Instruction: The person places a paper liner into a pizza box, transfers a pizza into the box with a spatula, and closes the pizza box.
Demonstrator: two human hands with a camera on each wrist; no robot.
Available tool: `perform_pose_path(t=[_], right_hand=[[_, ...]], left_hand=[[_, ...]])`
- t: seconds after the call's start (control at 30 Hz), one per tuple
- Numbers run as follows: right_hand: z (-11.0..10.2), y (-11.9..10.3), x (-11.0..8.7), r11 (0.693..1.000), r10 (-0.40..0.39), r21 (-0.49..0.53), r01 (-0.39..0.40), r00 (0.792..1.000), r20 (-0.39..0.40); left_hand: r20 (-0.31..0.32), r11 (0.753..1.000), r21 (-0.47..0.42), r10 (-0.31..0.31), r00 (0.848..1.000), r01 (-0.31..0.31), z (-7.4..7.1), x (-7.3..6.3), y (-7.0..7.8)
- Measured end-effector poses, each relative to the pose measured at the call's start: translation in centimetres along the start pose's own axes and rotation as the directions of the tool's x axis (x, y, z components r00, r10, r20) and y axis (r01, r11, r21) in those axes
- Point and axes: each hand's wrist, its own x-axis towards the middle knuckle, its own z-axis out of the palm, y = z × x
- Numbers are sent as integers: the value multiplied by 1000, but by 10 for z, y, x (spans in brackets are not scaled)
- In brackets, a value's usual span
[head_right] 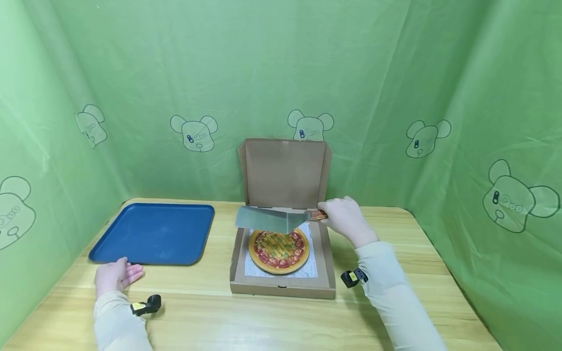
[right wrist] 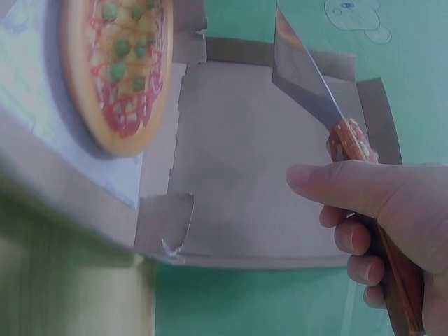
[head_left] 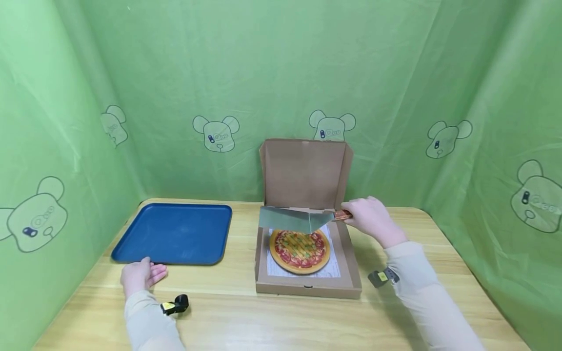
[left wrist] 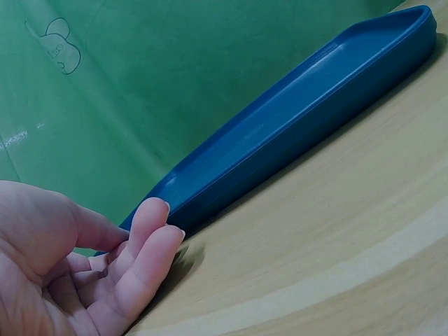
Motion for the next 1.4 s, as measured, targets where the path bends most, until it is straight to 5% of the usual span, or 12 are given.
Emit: perform_pose_path(t=[0.1, 0.13, 0.77, 1.4], right_hand=[[1, -5, 5, 1000, -6, 0, 6, 1000, -5], [2, -7, 7, 1000, -6, 2, 6, 1000, -5], [9, -53, 44, 998, -55, -39, 55, 999, 1], [17, -94, 70, 999, -11, -36, 11, 1000, -13]], left_hand=[[7, 1000, -9, 3, 1000, -3, 0, -2, 1], [-1, 1000, -2, 6, 1000, -6, 5, -14, 7], [-23, 1000, -3, 9, 1000, -9, 6, -13, 5], [-20, 1000, -6, -2, 1000, 1, 7, -13, 8]])
